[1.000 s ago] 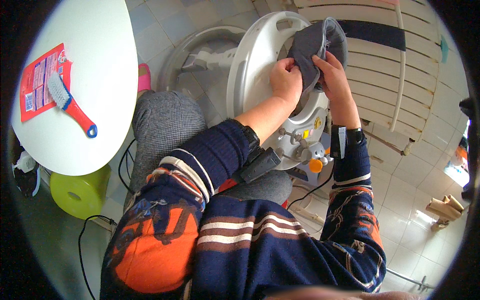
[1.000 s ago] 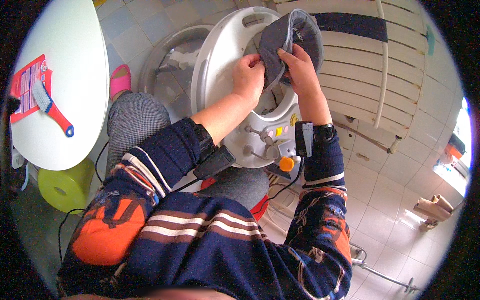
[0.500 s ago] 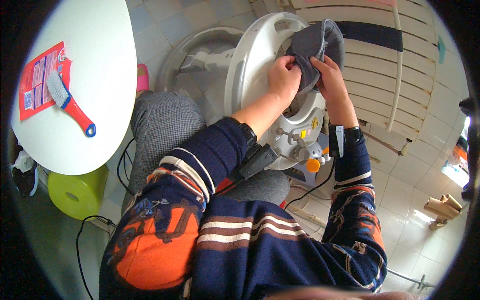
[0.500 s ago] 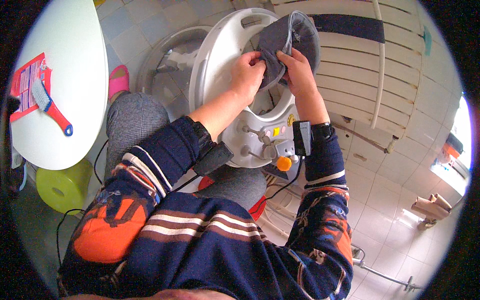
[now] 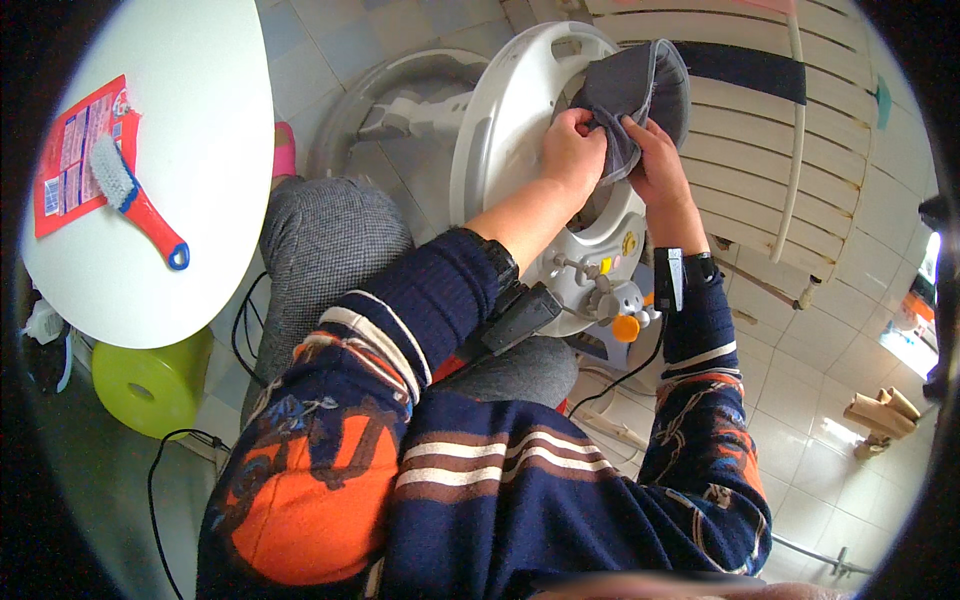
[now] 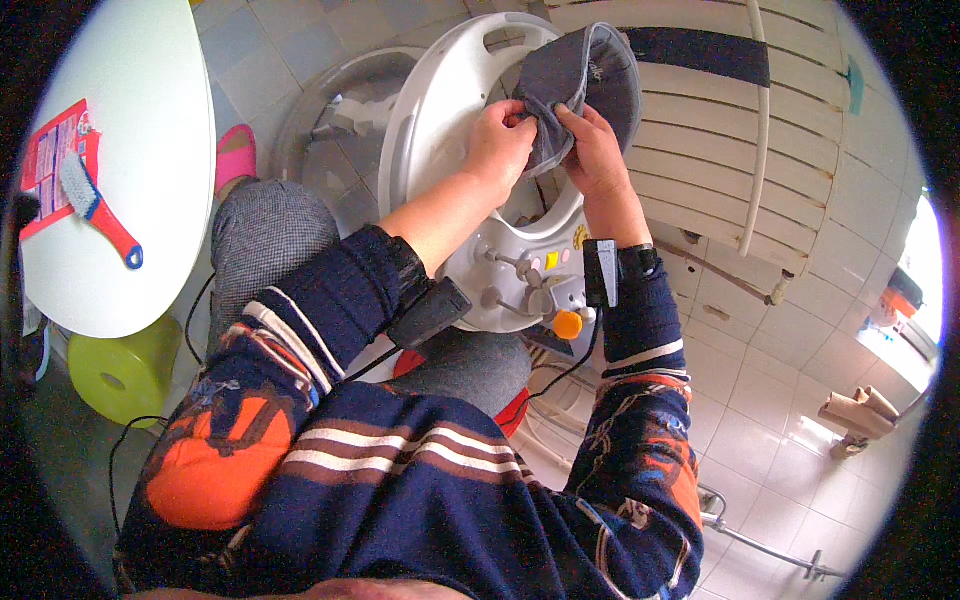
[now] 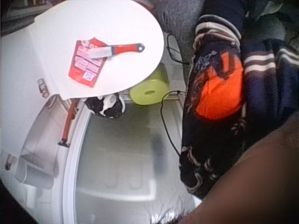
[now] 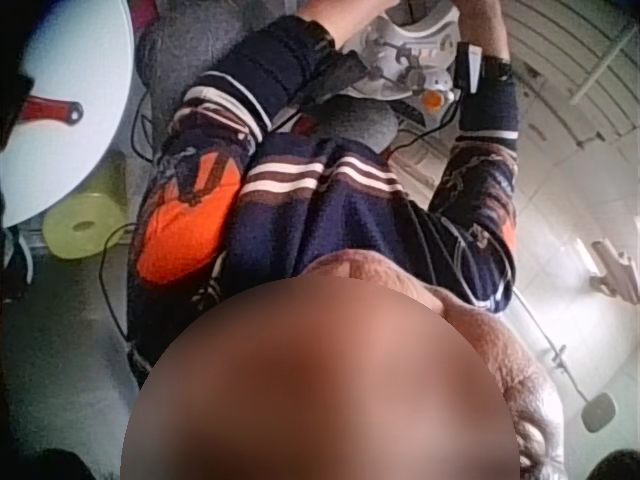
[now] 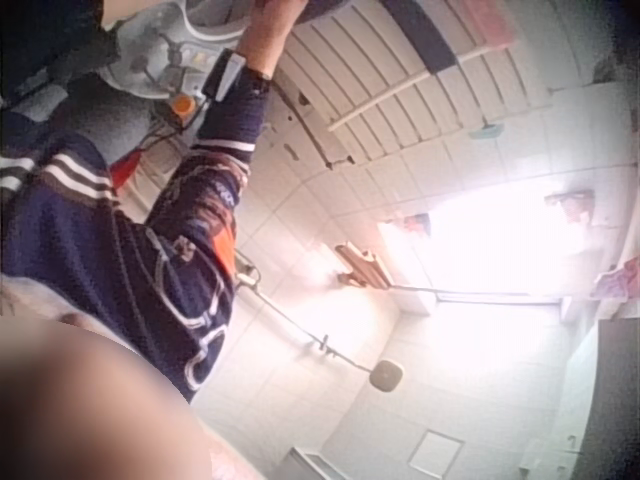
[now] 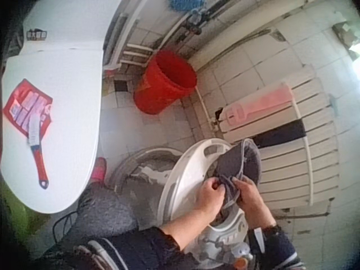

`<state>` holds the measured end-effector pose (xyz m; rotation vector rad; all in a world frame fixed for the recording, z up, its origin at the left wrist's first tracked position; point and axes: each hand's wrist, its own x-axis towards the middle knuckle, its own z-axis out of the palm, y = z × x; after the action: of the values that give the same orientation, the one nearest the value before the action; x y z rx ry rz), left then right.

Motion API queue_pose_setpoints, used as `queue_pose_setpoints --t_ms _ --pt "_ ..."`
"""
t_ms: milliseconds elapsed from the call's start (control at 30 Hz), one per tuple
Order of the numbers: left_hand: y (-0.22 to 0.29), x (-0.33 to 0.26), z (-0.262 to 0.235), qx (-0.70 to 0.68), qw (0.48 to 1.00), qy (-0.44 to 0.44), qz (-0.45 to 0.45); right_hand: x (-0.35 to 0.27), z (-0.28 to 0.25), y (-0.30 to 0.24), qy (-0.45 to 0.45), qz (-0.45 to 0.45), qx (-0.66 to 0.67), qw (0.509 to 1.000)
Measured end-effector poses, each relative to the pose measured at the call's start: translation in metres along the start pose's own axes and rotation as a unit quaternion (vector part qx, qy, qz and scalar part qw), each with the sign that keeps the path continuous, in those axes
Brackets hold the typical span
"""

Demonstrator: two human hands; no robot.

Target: The person attaches a gray fabric seat cover to a white baby walker base, aligning and fastening it by hand. They then pick up a black circular object and place it into the walker's central opening, and finally lift and reposition the assembled walker.

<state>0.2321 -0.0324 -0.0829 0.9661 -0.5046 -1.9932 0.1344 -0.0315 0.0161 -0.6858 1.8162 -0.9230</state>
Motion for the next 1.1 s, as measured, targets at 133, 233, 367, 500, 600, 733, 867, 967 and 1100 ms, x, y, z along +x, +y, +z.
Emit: queue_pose_setpoints --t_ms 133,233,367,500,600,733,867,967,1100 --pt "-0.003 0.000 0.001 0.029 0.999 0.021 0.032 0.003 -0.004 0.000 -0.006 0.004 -0.005 1.000" --pt "-0.001 0.000 0.001 0.040 0.997 0.033 0.050 0.005 -0.006 -0.001 -0.012 0.008 -0.017 1.000" --pt "-0.001 0.000 0.000 0.052 0.996 0.039 0.062 0.004 -0.006 0.000 -0.030 0.003 -0.008 1.000" --pt "0.002 -0.004 0.000 0.094 0.989 0.056 0.099 -0.001 0.002 -0.004 -0.026 -0.001 -0.044 0.999" --pt "0.015 -0.008 0.002 0.142 0.982 0.084 0.094 -0.009 0.009 -0.012 -0.034 -0.022 -0.129 0.991" --pt "0.043 -0.006 -0.004 0.159 0.986 0.010 0.045 -0.024 0.007 -0.026 -0.074 -0.037 -0.114 0.990" --pt "0.074 -0.003 -0.023 0.283 0.951 -0.107 0.058 -0.048 -0.012 -0.039 -0.038 -0.084 -0.134 0.987" --pt "0.100 -0.005 -0.034 0.520 0.834 -0.083 0.163 -0.077 -0.038 -0.039 0.028 -0.117 -0.174 0.977" --pt "0.138 0.003 -0.056 0.618 0.745 -0.030 0.251 -0.125 -0.099 -0.015 0.101 -0.137 -0.254 0.952"
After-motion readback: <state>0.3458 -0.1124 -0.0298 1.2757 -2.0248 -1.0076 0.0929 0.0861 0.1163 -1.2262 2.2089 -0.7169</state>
